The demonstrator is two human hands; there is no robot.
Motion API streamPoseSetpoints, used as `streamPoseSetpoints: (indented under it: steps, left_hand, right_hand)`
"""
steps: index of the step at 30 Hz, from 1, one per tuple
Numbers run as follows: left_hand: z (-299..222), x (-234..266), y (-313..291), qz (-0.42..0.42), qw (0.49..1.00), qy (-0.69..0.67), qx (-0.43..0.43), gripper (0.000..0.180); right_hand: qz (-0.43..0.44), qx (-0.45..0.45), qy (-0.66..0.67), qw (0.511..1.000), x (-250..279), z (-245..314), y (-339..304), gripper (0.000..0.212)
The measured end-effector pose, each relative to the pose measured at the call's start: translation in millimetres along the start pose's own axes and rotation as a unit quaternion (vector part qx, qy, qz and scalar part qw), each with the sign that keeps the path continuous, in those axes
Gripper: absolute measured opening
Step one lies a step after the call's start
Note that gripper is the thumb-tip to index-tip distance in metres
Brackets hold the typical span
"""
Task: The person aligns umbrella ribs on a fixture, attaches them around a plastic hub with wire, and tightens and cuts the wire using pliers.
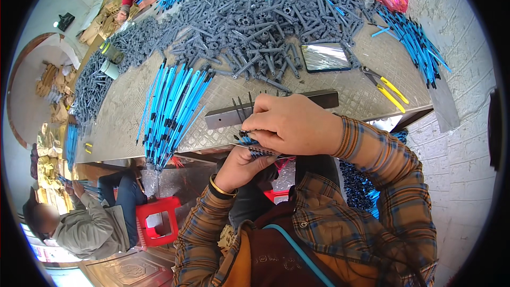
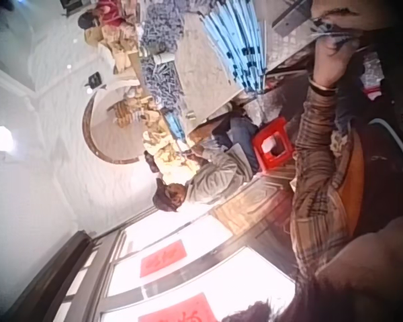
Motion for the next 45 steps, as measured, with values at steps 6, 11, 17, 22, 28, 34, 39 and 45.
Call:
streamPoseSetpoints:
  steps: [6,11,17,22,28,34,39,45]
  left_hand:
    - [3,-2,-2,-0.003,1.0,-0.008,-0.007,0.018]
    - [3,0,-1,0.009,1.0,0.025,-0.002,0.018]
    - [-1,1,-7,-0.006,1.0,0.017,-0.012,0.017]
    - [-6,1,-11,-0.093,0.989,-0.108,-0.032,0.017]
    - [-8,13,-13,-0.107,0.989,-0.098,-0.023,0.017]
    - [-8,23,-20,-0.105,0.989,-0.1,-0.028,0.017]
    - [-19,16,-30,-0.082,0.994,-0.064,-0.03,0.018]
    - [-20,14,-35,-0.074,0.994,-0.078,-0.017,0.019]
  right_hand:
    - [0.014,0.034,-0.045,0.998,1,4,1,0.016]
    - [-0.011,0.031,-0.079,0.996,-5,9,6,0.013]
    - [0.005,0.032,-0.083,0.996,-9,13,16,0.012]
    - [-0.016,0.039,0.01,0.999,-14,0,33,0.014]
    - [0.053,-0.083,0.158,0.983,-5,0,37,0.016]
    - [0.097,-0.18,0.139,0.969,2,-5,8,0.017]
    - [0.023,-0.088,0.066,0.994,-2,15,3,0.016]
    - [0.035,-0.088,0.055,0.994,0,22,4,0.016]
Point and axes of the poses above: each hand's wrist, its own y-axis towards the middle knuckle, its own x-axis out of the back of the hand, z = x × y, the point moved 2 cm from there along y, towards the middle knuckle, and after that the axes turned 14 degrees about -x, right-handed, at the moved point
